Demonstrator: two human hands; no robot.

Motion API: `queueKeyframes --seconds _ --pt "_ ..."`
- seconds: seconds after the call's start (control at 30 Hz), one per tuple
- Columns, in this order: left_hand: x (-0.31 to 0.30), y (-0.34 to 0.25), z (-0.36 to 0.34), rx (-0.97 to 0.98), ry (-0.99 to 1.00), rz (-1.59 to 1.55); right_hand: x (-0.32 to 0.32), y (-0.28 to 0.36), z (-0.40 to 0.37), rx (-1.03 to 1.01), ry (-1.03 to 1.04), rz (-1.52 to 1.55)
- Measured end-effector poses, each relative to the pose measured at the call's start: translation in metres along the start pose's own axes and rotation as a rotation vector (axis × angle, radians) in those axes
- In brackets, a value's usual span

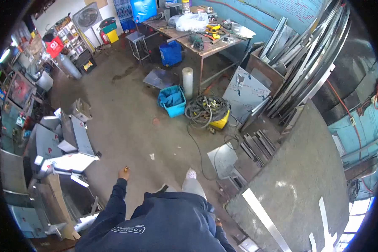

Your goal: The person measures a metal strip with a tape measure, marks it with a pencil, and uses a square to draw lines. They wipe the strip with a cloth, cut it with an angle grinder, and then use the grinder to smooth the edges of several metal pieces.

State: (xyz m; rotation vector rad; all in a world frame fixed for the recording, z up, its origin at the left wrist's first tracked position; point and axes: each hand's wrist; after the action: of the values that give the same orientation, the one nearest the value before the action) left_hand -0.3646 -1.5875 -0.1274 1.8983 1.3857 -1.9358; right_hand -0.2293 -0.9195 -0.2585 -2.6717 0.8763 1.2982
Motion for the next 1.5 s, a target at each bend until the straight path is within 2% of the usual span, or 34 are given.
queueKeyframes --seconds 0.1,0.17,0.2,0.23,0.27,0.3,0.33,0.37,0.4,0.43,0.47,0.53,0.6,0.67,0.73,0.77,0.8,0.83,0.9,0.97,1.03,1.07,1.1,1.13,1.17,1.2,1.23,1.27,1.3,1.37,1.43,1.5 --pt "0.018 -0.002 0.040 -0.090 0.138 0.143 0.014 0.052 0.030 0.021 -0.081 -0.015" --pt "0.024 0.001 0.061 -0.042 0.285 0.242 0.024 0.077 0.057 -0.003 -0.207 -0.017" --pt "0.026 -0.001 0.067 0.020 0.379 0.253 0.004 0.102 0.036 0.013 -0.200 0.137" --pt "0.048 0.024 0.083 0.078 0.361 0.266 -0.009 0.119 0.020 0.028 -0.198 0.296" --pt "0.052 0.039 0.093 0.278 0.406 0.263 -0.039 0.155 -0.006 0.043 -0.199 0.451" --pt "0.057 0.049 0.107 0.281 0.468 0.163 -0.036 0.170 -0.012 0.282 -0.162 1.016" --pt "0.076 0.053 0.139 0.321 0.649 0.412 -0.008 0.155 -0.014 0.118 -0.236 0.554" --pt "0.071 0.035 0.149 0.254 0.731 0.399 -0.015 0.181 -0.061 0.218 -0.484 0.543" --pt "0.070 0.025 0.162 0.337 0.753 0.451 -0.007 0.193 -0.096 0.258 -0.663 0.403" --pt "0.074 0.015 0.182 0.440 0.777 0.506 0.006 0.207 -0.123 0.494 -0.591 0.759" --pt "0.078 -0.008 0.202 0.533 0.795 0.556 0.108 0.169 -0.106 0.690 -0.554 1.515" --pt "0.089 -0.052 0.245 0.672 0.785 0.632 0.124 0.241 -0.200 0.775 -0.700 0.835" --pt "0.107 -0.103 0.280 0.765 0.730 0.681 0.162 0.311 -0.270 0.999 -0.723 0.775" --pt "0.117 -0.167 0.307 0.829 0.654 0.686 0.232 0.364 -0.316 1.275 -0.555 0.904" --pt "0.131 -0.229 0.318 0.893 0.596 0.674 0.297 0.421 -0.359 1.480 -0.256 0.972" --pt "0.138 -0.256 0.317 0.928 0.576 0.666 0.336 0.454 -0.376 1.536 -0.187 1.025" --pt "0.147 -0.283 0.310 0.968 0.568 0.656 0.371 0.486 -0.381 1.681 -0.139 1.078" --pt "0.157 -0.307 0.293 1.017 0.572 0.651 0.448 0.508 -0.370 1.649 0.051 0.942" --pt "0.184 -0.342 0.247 1.147 0.628 0.641 0.431 0.557 -0.390 1.562 0.184 1.302" --pt "0.219 -0.356 0.189 1.318 0.716 0.603 0.413 0.593 -0.399 1.656 -0.059 1.574" --pt "0.250 -0.344 0.103 1.473 0.805 0.540 0.409 0.599 -0.400 1.664 -0.225 1.530" --pt "0.255 -0.334 0.049 1.521 0.843 0.516 0.415 0.592 -0.406 1.668 -0.235 1.530" --pt "0.242 -0.327 -0.015 1.538 0.919 0.600 0.422 0.577 -0.413 1.667 -0.296 1.546" --pt "0.258 -0.307 -0.055 1.663 1.090 0.496 0.429 0.568 -0.418 1.657 -0.349 1.569" --pt "0.279 -0.286 -0.102 1.772 1.212 0.506 0.436 0.550 -0.422 1.645 -0.412 1.589" --pt "0.272 -0.265 -0.155 1.918 1.217 0.495 0.448 0.527 -0.426 1.633 -0.479 1.608" --pt "0.261 -0.243 -0.199 1.958 1.336 0.436 0.460 0.504 -0.432 1.629 -0.553 1.734" --pt "0.232 -0.230 -0.247 1.976 1.398 0.531 0.460 0.479 -0.439 1.678 -0.609 1.662" --pt "0.226 -0.214 -0.279 2.045 1.425 0.537 0.459 0.452 -0.444 1.724 -0.663 1.593" --pt "0.209 -0.196 -0.325 2.039 1.461 0.729 0.477 0.388 -0.450 1.626 -1.031 1.593" --pt "0.206 -0.188 -0.358 2.014 1.482 0.810 0.477 0.304 -0.459 1.488 -1.285 1.587" --pt "0.224 -0.185 -0.367 2.020 1.406 0.989 0.424 0.223 -0.500 1.320 -1.397 1.719"
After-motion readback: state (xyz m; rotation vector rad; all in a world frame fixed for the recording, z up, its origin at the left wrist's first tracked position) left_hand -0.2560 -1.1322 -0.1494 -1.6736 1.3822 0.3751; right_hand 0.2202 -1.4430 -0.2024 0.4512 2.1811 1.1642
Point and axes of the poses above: each hand's wrist, its own z-axis towards the middle knuckle, its own x-axis out of the palm, y = z × x, and after that the axes turned 3 degrees about x, right-handed
